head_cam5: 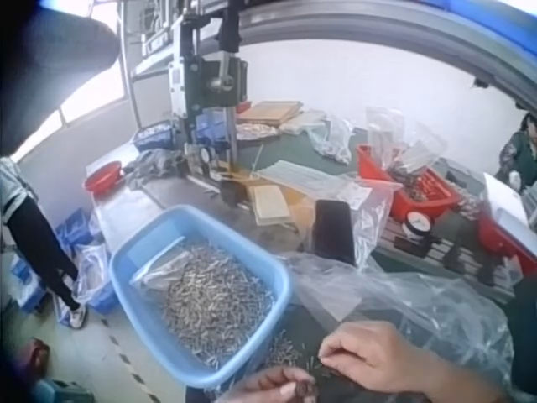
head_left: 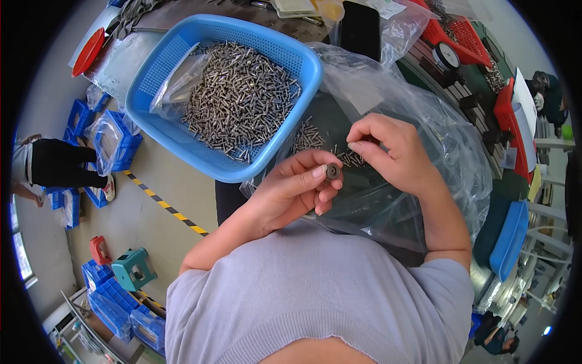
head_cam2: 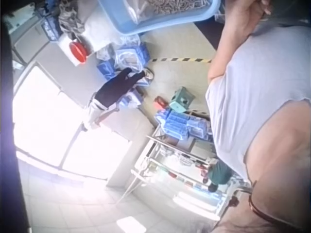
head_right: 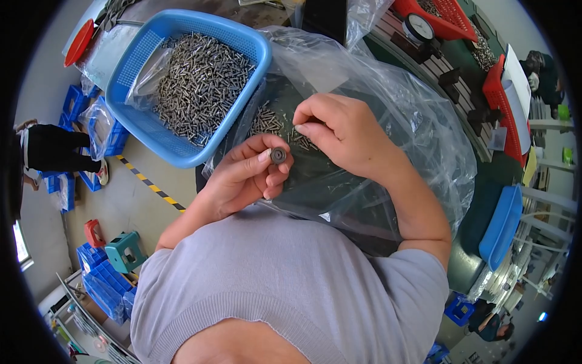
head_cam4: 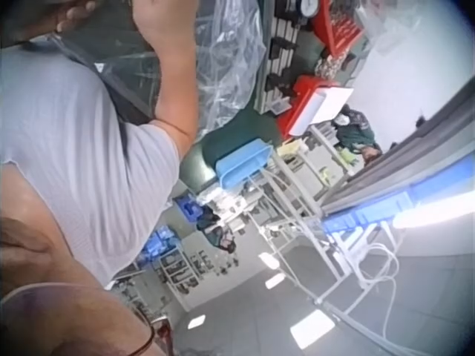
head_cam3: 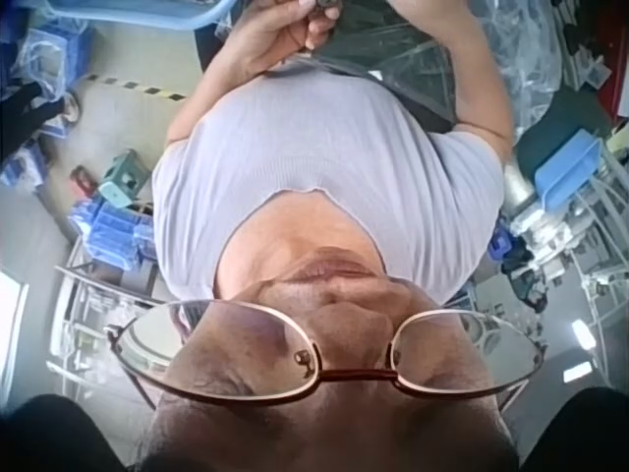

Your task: Assembling small metal components by inserting pins into circular bases.

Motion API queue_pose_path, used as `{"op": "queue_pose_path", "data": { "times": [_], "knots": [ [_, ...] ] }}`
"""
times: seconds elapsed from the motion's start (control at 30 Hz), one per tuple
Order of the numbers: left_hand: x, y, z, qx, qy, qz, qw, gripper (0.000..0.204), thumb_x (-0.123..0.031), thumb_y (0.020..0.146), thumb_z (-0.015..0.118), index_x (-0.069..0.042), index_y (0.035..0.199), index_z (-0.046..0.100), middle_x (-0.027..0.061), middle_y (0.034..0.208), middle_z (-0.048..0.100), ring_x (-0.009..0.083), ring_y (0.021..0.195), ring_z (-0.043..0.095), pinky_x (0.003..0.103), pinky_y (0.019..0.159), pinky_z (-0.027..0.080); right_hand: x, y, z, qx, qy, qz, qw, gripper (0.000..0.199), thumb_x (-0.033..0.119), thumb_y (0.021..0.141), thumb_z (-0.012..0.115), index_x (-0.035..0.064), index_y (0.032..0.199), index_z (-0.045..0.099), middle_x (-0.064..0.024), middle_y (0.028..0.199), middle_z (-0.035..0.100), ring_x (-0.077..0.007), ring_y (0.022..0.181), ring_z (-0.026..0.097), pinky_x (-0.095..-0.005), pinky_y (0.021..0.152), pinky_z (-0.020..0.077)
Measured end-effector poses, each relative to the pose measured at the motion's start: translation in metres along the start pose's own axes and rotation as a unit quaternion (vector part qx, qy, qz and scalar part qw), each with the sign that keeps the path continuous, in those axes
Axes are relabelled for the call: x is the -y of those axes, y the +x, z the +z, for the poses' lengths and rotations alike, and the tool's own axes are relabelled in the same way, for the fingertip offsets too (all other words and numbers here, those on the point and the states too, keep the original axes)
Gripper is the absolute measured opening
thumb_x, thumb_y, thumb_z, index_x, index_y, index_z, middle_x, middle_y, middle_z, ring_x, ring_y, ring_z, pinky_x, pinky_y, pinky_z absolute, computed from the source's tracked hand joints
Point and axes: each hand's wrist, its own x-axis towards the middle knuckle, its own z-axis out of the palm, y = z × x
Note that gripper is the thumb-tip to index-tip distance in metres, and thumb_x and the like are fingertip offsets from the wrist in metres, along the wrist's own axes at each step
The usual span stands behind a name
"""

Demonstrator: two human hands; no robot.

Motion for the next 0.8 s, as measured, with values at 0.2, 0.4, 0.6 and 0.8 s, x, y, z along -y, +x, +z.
{"op": "queue_pose_path", "data": {
  "times": [0.2, 0.4, 0.6, 0.8],
  "knots": [
    [-0.002, 0.0, 0.002, -0.006, 0.013, 0.004, 1.0, 0.024, -0.017, 0.095, 0.054, -0.004, 0.115, 0.051, 0.0096, 0.096, 0.06, 0.012, 0.073, 0.055, 0.026, 0.061, 0.047, 0.012, -0.004, 0.009, -0.006, 0.2, 0.003, 0.98, 0.01, -0.002, 0.079, 0.065, 0.0023, 0.086, 0.059, -0.0079, 0.083, 0.058, -0.0183, 0.075, 0.061, -0.0264, 0.064, 0.0477],
    [-0.002, -0.002, 0.0, -0.01, 0.013, 0.008, 1.0, 0.024, -0.016, 0.094, 0.054, -0.004, 0.115, 0.05, 0.0115, 0.098, 0.062, 0.0123, 0.074, 0.056, 0.026, 0.062, 0.048, 0.009, -0.003, 0.018, -0.027, 0.16, -0.056, 0.985, 0.013, -0.003, 0.076, 0.066, 0.0023, 0.085, 0.058, -0.0083, 0.084, 0.058, -0.0215, 0.076, 0.059, -0.0286, 0.064, 0.0478],
    [0.0, -0.003, -0.002, -0.004, 0.002, 0.018, 1.0, 0.023, -0.015, 0.094, 0.055, -0.003, 0.114, 0.05, 0.012, 0.098, 0.062, 0.0124, 0.074, 0.057, 0.026, 0.062, 0.048, 0.01, -0.003, 0.02, -0.044, 0.138, -0.088, 0.986, 0.014, -0.001, 0.074, 0.069, 0.003, 0.085, 0.062, -0.0084, 0.084, 0.06, -0.023, 0.075, 0.059, -0.0301, 0.063, 0.048],
    [0.001, -0.003, -0.003, 0.002, 0.001, 0.036, 0.999, 0.02, -0.014, 0.094, 0.054, -0.002, 0.11, 0.051, 0.0122, 0.097, 0.063, 0.0125, 0.074, 0.057, 0.027, 0.062, 0.048, 0.008, -0.002, 0.017, -0.036, 0.097, -0.114, 0.988, 0.013, 0.001, 0.072, 0.071, 0.0031, 0.083, 0.063, -0.0076, 0.083, 0.06, -0.0233, 0.074, 0.059, -0.0315, 0.062, 0.0479]
  ]
}}
